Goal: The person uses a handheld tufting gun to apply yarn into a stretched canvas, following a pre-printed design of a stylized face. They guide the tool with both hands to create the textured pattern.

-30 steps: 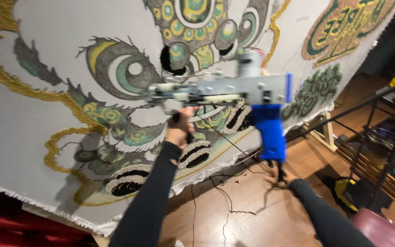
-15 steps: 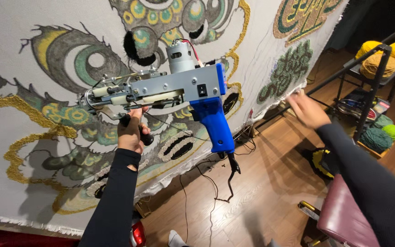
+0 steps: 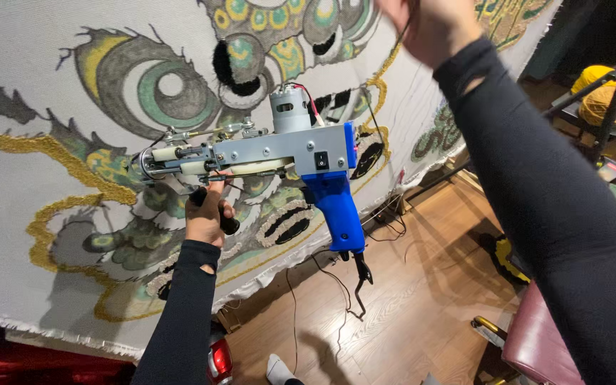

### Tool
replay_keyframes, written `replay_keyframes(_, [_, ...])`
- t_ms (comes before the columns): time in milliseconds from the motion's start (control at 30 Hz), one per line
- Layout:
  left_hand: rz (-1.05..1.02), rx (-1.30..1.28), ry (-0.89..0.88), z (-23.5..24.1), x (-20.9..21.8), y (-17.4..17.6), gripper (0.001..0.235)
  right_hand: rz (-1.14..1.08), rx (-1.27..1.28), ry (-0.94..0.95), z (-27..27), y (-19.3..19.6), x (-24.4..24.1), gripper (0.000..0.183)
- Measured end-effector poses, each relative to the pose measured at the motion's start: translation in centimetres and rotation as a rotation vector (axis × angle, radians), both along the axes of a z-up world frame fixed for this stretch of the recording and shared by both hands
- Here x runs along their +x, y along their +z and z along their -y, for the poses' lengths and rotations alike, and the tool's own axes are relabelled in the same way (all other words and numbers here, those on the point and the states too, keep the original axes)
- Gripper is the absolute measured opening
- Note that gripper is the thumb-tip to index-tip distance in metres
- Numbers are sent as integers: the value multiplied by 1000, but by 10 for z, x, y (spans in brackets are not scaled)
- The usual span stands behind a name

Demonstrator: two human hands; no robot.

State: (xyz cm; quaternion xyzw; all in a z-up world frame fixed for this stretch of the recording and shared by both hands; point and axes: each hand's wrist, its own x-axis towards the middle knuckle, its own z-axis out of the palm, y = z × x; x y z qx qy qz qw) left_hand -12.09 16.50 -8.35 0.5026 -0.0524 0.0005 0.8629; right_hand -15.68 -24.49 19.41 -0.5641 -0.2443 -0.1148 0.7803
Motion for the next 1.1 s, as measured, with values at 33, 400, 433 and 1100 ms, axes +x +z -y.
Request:
replay_keyframes(33, [-8,17,14,-3,-3,3,17,-27,-53,-33,6,-17,7,18])
replay_keyframes(400, [3,83,27,11,-12,18,29,-472,-953,164,9,-153,-30,64])
replay_keyframes(433, [15,109,29,15,-9,17,29,-595,-721,300,6,-149,-49,66])
replay_keyframes(1100, [359,223,-101,130,45,19,37,-718,-71,-130,-21,-160,-114,32])
